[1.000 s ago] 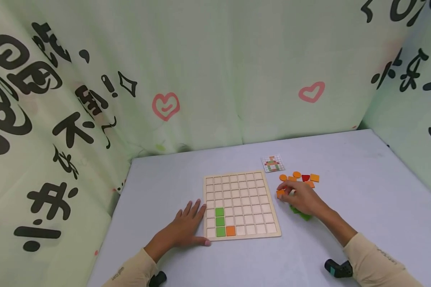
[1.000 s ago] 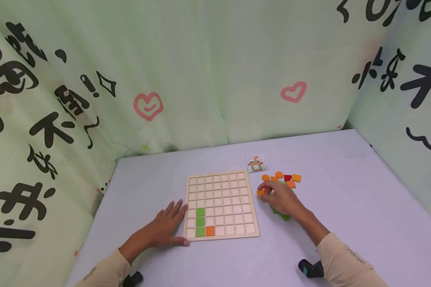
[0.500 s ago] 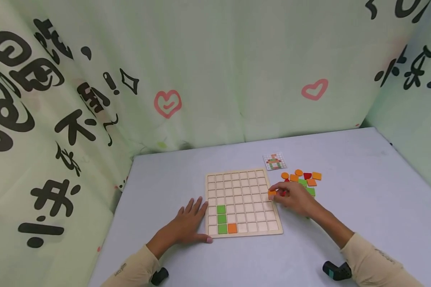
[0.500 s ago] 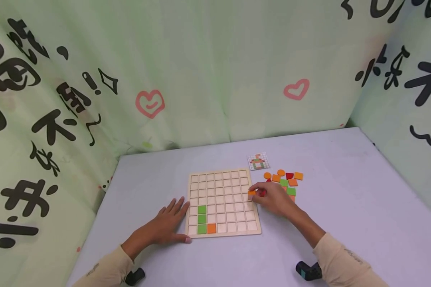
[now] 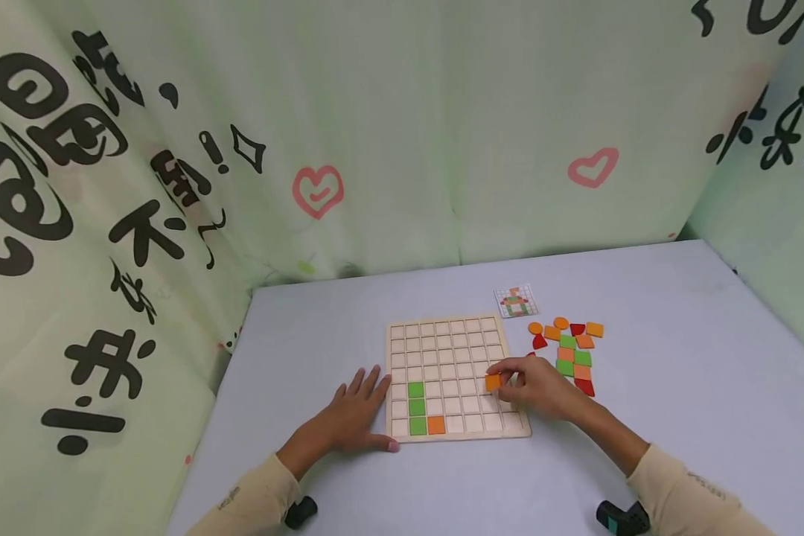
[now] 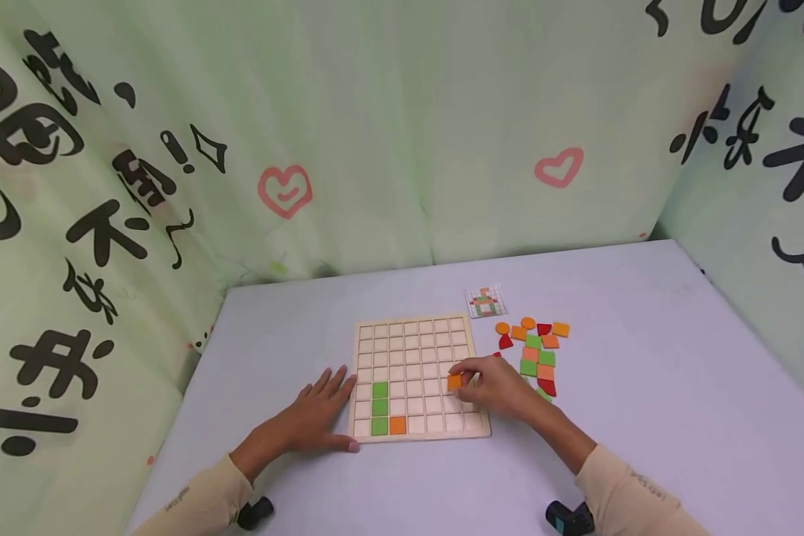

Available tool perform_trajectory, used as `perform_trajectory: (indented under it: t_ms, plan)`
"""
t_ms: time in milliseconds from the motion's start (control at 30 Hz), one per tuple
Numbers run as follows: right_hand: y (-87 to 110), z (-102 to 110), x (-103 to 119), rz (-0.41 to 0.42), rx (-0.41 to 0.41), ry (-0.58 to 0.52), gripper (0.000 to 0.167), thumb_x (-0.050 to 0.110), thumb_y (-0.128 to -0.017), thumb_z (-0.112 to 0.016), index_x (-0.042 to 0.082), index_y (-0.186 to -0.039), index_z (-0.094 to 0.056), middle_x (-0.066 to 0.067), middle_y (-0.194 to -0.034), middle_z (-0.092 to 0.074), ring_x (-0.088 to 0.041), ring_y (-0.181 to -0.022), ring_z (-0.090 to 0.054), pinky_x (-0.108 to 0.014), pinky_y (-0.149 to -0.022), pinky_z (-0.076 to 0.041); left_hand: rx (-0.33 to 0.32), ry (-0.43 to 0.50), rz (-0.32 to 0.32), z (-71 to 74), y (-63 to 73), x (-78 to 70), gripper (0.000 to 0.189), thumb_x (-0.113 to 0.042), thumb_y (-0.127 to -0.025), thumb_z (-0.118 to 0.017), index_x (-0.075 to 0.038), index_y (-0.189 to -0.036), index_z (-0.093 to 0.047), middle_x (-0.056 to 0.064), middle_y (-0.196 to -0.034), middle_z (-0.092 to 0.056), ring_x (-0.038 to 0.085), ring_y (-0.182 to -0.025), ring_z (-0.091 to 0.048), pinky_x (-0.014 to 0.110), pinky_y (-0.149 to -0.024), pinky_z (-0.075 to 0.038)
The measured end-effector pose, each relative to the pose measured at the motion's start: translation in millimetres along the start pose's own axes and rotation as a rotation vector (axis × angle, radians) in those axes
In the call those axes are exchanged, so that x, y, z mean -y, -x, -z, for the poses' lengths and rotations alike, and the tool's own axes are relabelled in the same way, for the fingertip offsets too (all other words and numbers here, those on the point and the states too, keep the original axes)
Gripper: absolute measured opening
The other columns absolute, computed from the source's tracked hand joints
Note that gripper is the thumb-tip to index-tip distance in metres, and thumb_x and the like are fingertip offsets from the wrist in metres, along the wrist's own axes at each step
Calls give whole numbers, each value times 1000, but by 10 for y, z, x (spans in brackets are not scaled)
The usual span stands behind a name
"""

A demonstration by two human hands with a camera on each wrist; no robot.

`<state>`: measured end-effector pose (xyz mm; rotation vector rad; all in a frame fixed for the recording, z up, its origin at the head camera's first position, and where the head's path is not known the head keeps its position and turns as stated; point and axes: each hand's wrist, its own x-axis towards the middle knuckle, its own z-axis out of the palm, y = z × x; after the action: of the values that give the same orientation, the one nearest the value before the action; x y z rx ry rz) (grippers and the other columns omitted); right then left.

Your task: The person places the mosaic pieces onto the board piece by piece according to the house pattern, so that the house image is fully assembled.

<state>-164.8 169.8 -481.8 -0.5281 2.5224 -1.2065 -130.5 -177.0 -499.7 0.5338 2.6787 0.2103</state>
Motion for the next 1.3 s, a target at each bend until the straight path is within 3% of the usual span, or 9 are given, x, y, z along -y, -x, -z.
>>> perform_trajectory:
  t_ms: [200,833,1100,1300]
  plan:
    - [45,-82,1,8,11,5,28,11,-87,-76,9,-115,-71,2,-86,-61,-9,-56,-49,-20,-54,-44,-3,3,-11,-52,3,3,118,-78,-76,-65,-13,-162,-18,15,-169,-12,43,-154,-11,66,-116,-25]
    - [39,-253,108,19,40,-12,24,13,-85,-79,13,-107,-71,5,-83,-62,-10,-63,-53,-19,-57,-46,-9,4,-21,6,12,-16,118,-76,-77,-67,-11,-161,-18,16,-169,-12,44,-154,-11,66,-116,-24]
    - [53,-397,205,107,112,-35,26,8,-84,-76,8,-110,-73,5,-84,-62,-5,-57,-49,-19,-54,-43,-20,-1,-27,-5,9,-4,117,-76,-77,-67,-11,-161,-19,16,-169,-13,44,-154,-12,66,-116,-25]
    - [56,-520,237,169,128,21,24,10,-84,-78,6,-107,-74,10,-82,-62,0,-67,-52,-19,-62,-47,-16,2,-17,5,9,-18,118,-76,-76,-67,-11,-161,-19,16,-169,-13,44,-154,-12,66,-116,-25]
